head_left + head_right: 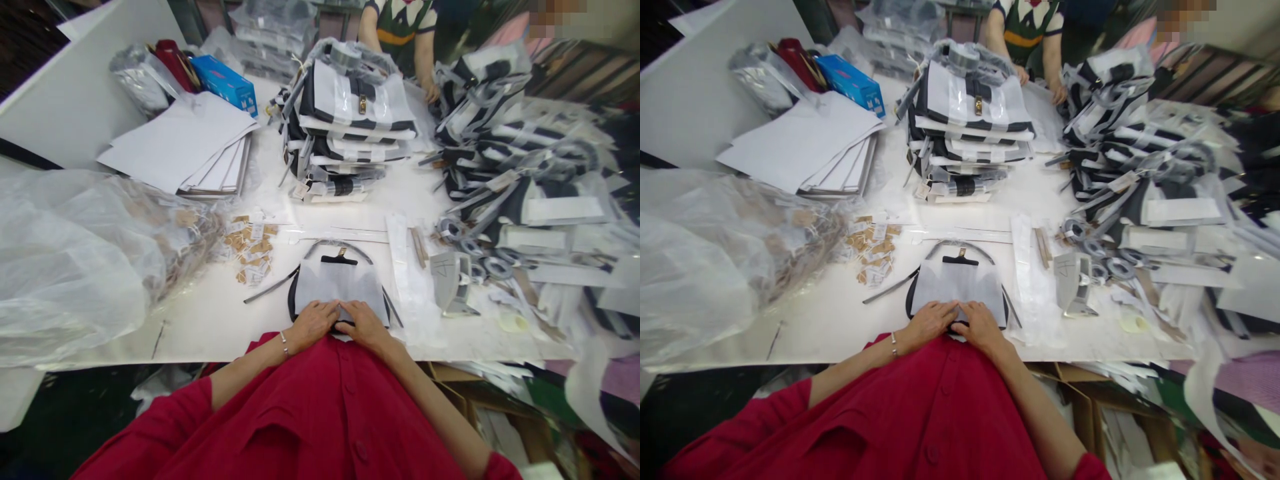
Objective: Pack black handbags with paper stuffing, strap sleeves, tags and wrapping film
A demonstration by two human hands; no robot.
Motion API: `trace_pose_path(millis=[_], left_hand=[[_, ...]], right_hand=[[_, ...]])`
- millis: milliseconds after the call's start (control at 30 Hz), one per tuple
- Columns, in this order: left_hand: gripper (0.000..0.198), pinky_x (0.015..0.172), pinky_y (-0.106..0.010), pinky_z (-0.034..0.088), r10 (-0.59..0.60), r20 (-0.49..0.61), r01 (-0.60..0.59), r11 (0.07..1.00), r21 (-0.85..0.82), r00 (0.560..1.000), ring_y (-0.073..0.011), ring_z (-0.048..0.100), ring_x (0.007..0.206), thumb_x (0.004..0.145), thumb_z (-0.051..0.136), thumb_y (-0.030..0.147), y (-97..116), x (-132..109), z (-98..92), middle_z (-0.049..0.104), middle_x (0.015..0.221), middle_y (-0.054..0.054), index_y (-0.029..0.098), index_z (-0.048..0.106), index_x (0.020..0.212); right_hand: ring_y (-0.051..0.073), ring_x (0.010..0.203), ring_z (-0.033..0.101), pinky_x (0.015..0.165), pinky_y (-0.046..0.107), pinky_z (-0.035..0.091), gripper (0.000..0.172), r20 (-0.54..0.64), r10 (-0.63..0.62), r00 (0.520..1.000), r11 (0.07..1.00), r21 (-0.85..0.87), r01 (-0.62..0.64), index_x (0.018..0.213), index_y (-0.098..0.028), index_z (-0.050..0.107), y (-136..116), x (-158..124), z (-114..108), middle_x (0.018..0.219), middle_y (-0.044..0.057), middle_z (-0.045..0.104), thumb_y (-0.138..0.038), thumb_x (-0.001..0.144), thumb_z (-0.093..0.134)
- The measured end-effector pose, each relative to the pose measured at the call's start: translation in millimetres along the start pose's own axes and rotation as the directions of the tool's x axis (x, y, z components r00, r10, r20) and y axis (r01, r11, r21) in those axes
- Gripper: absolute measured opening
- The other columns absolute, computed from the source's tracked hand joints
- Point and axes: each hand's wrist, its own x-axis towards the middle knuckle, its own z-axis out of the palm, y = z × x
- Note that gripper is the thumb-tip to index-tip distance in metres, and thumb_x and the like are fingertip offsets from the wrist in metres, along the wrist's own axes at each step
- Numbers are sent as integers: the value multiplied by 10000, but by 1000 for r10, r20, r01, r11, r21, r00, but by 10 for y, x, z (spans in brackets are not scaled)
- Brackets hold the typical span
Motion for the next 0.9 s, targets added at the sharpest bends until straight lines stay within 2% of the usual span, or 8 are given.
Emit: trace_pose_path(millis=[100, 200, 400, 533, 633, 733, 900], left_hand=[[279, 978, -385, 427, 2, 6, -2, 1000, -3, 1000, -203, 536, 1233, 981, 412, 224, -4, 14, 24, 497, 1445, -87, 187, 498, 1243], [284, 945, -370, 438, -7, 30, 7, 1000, -16, 1000, -203, 543, 1228, 976, 414, 213, -5, 37, 23, 516, 1426, -102, 178, 490, 1248], [348, 871, -357, 455, -20, 60, 23, 999, -45, 998, -202, 599, 1135, 982, 381, 171, -6, 101, 51, 615, 1279, -120, 157, 417, 1327], [292, 823, -350, 449, -13, 63, 15, 999, -33, 998, -209, 626, 1057, 989, 370, 177, -21, 135, 84, 655, 1184, -99, 152, 450, 1269], [275, 808, -349, 437, -15, 58, 16, 1000, -16, 998, -210, 634, 1017, 992, 362, 175, -16, 138, 91, 668, 1135, -94, 144, 455, 1248], [273, 811, -366, 426, -59, 67, 58, 998, 8, 996, -223, 638, 992, 983, 369, 162, 25, 143, 83, 677, 1084, -102, 134, 467, 1236], [254, 821, -392, 412, -208, 141, 205, 978, 36, 968, -245, 647, 947, 971, 367, 157, 143, 199, 26, 688, 995, -130, 115, 518, 1172]], right_hand=[[306, 1090, 544, 924, 407, 425, 722, 24, 18, 1000, 999, -34, -17, 1367, -216, 510, -38, -11, 16, 1235, 128, 614, -432, 725, 760], [314, 1097, 531, 885, 405, 431, 763, 22, 52, 998, 996, -75, -50, 1382, -246, 486, -47, -20, 73, 1252, 114, 603, -378, 695, 790], [297, 1075, 539, 848, 397, 412, 669, -57, 99, 993, 982, -153, -107, 1335, -279, 517, -66, -34, 235, 1212, 94, 624, -320, 720, 778], [289, 1069, 535, 847, 403, 393, 509, -106, 70, 992, 978, -187, -89, 1234, -267, 584, -81, -50, 307, 1202, 81, 629, -317, 756, 753], [291, 1069, 527, 845, 408, 382, 508, -121, 52, 991, 976, -205, -76, 1239, -253, 575, -88, -68, 318, 1208, 80, 627, -333, 767, 745], [287, 1066, 521, 859, 410, 375, 532, -134, 59, 989, 977, -194, -85, 1256, -237, 557, -90, -89, 306, 1218, 85, 622, -354, 770, 739], [282, 1085, 511, 880, 408, 370, 677, -137, 73, 988, 983, -160, -95, 1375, -257, 459, -97, -105, 302, 1242, 85, 609, -339, 763, 737]])
